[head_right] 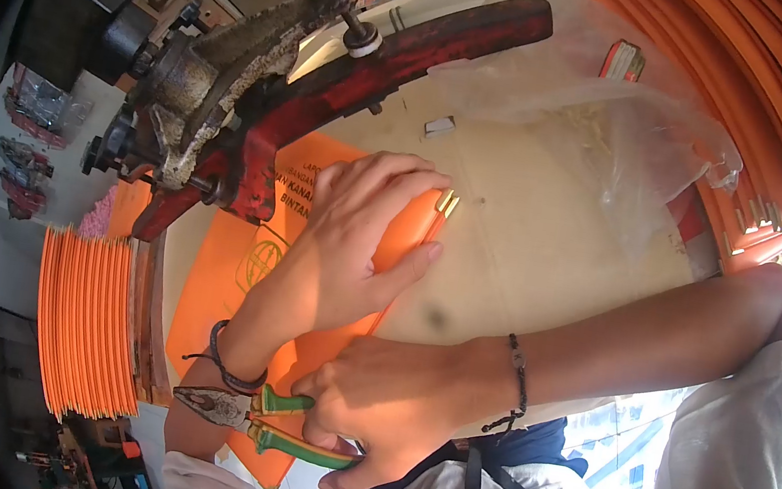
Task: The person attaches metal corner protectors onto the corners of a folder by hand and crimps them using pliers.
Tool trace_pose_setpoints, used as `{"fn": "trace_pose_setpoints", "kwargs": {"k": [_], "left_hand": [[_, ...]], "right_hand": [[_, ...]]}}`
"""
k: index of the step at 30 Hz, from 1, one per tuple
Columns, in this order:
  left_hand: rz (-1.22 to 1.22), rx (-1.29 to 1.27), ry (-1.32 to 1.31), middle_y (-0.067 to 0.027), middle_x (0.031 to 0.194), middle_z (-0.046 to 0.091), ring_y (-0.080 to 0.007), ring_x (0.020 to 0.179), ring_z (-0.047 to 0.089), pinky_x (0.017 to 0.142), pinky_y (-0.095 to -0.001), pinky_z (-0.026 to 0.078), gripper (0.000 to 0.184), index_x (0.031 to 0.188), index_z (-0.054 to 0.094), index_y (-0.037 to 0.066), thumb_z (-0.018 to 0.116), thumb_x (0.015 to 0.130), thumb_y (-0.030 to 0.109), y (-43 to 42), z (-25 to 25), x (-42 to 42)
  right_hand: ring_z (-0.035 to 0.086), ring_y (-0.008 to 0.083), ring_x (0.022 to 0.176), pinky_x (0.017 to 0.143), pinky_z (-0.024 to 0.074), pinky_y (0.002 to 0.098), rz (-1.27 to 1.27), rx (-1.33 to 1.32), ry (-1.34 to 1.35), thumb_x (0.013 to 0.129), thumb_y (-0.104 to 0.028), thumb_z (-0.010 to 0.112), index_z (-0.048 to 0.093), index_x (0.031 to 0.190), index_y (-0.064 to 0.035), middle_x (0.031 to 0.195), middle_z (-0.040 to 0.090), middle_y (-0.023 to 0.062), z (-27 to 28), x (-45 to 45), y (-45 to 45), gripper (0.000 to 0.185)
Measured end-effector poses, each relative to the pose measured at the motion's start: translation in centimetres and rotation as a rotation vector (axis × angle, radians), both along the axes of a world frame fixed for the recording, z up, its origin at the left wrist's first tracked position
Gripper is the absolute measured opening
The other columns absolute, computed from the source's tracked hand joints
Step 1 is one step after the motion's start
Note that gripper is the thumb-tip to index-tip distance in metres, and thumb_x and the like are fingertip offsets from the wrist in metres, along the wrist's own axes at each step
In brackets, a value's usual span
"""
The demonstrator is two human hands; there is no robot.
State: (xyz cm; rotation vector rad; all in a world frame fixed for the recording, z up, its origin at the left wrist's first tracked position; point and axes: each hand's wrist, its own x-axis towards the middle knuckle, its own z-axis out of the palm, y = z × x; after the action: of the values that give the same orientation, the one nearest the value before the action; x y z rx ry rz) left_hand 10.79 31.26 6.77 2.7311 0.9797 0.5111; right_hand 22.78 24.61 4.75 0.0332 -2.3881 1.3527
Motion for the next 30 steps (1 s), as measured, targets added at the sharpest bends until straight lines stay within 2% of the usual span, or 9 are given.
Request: {"fn": "trace_pose_setpoints", "kwargs": {"k": [6,10,22,25,27,30], "left_hand": [[0.032,0.064,0.041,-0.0189,0.141,0.042,-0.0335,0.131,0.039,0.105,-0.0477,0.023,0.049,0.125,0.052,0.01,0.066,0.084,0.032,-0.1,-0.4,0.2],[0.048,0.028,0.089,-0.0216,0.149,0.034,-0.0345,0.136,0.036,0.106,-0.0499,0.021,0.051,0.124,0.05,0.01,0.067,0.083,0.036,0.3,-0.5,0.4],[0.048,0.059,0.175,-0.0191,0.143,0.037,-0.0327,0.132,0.036,0.106,-0.0477,0.02,0.056,0.127,0.045,0.011,0.066,0.084,0.04,0.5,0.0,0.7],[0.046,0.018,0.191,-0.0196,0.143,0.037,-0.0339,0.132,0.035,0.105,-0.0476,0.021,0.056,0.126,0.046,0.011,0.066,0.084,0.04,0.6,0.1,0.7],[0.018,0.079,0.16,-0.0191,0.142,0.037,-0.0343,0.132,0.034,0.103,-0.0477,0.022,0.054,0.124,0.046,0.01,0.066,0.083,0.04,0.6,0.2,0.9],[-0.002,0.097,0.194,-0.0184,0.143,0.037,-0.035,0.13,0.034,0.102,-0.0482,0.024,0.052,0.121,0.047,0.01,0.065,0.083,0.041,0.9,0.3,1.2]], "right_hand": [[0.057,0.0328,0.062,0.056,0.0419,0.0469,-0.008,-0.005,-0.016,0.079,-0.034,0.07,0.057,0.06,-0.0039,0.071,0.052,0.0106,0.4,0.1,0.1,0.038],[0.057,0.0307,0.056,0.049,0.0429,0.0437,-0.008,0.049,0.034,0.083,-0.034,0.068,0.054,0.058,-0.0036,0.076,0.05,0.0103,0.2,0.0,0.1,0.041],[0.054,0.0306,0.057,0.05,0.0406,0.0438,0.025,0.03,0.036,0.082,-0.035,0.069,0.055,0.059,-0.0028,0.071,0.05,0.0099,0.3,0.2,-0.1,0.042],[0.054,0.0306,0.058,0.051,0.0402,0.0438,0.03,0.036,0.049,0.082,-0.035,0.07,0.056,0.059,-0.0028,0.07,0.05,0.0098,-0.1,0.1,-0.2,0.042],[0.055,0.0307,0.058,0.051,0.0401,0.0437,0.041,0.038,0.071,0.082,-0.035,0.07,0.057,0.059,-0.0029,0.069,0.05,0.0098,-0.1,0.2,-0.2,0.041],[0.054,0.028,0.06,0.056,0.0425,0.0435,0.029,0.05,0.034,0.08,-0.036,0.068,0.058,0.059,-0.0005,0.061,0.052,0.0103,0.0,0.2,-0.4,0.043]]}}
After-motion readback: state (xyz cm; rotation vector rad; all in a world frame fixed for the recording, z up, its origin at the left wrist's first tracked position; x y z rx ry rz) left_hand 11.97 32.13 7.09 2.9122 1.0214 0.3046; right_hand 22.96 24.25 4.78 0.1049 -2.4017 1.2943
